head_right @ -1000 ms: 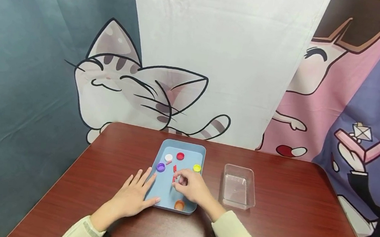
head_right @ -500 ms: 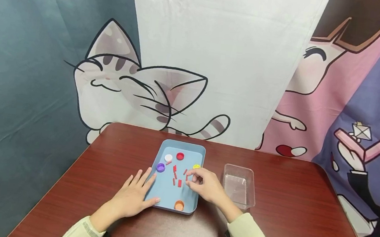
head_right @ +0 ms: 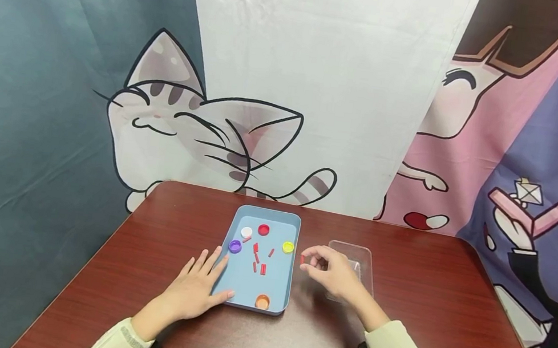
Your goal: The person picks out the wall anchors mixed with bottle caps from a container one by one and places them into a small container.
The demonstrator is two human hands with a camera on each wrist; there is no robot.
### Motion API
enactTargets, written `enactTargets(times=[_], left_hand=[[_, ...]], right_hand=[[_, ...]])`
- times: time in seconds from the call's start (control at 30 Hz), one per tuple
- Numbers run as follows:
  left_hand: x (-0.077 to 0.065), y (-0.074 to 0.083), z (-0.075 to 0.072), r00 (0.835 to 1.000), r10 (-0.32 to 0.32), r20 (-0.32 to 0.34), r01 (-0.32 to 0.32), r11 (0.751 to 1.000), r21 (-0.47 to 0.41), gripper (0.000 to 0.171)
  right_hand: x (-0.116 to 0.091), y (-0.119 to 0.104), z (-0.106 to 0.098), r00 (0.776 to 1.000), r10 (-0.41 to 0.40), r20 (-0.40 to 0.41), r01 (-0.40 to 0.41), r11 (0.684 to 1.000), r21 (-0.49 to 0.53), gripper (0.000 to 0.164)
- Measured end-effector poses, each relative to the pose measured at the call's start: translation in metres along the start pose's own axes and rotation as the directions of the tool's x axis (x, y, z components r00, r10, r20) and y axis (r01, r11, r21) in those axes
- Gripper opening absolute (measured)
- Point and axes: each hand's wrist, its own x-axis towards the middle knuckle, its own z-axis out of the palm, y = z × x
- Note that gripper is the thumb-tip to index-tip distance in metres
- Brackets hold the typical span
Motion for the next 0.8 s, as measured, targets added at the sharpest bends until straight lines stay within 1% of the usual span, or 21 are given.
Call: enactTargets(times=[0.2, 0.4, 0.57, 0.8], left_hand=[[0.000, -0.001, 0.001, 1.000, 0.009, -0.005, -0.009, 1.000, 0.002, 0.088], [-0.001, -0.001, 0.001, 1.000, 0.001, 0.002, -0.001, 1.000, 0.019, 0.088], [-0.001, -0.001, 0.000, 1.000, 0.005, 0.000, -0.005, 1.000, 0.023, 0.089], [-0.001, -0.001, -0.001, 1.000, 0.008, -0.001, -0.008, 1.000, 0.025, 0.090]], right_hand=[[-0.013, 0.013, -0.022, 1.000, -0.018, -0.017, 0.018, 1.000, -0.013, 0.021], [-0.022, 0.022, -0.041, 0.999, 0.017, -0.045, -0.019, 0.999, -0.047, 0.021], [-0.026, 0.028, -0.051, 0.997, 0.034, -0.068, -0.039, 0.997, -0.065, 0.020], [-0.029, 0.040, -0.059, 0.997, 0.048, -0.064, -0.053, 0.996, -0.068, 0.019]])
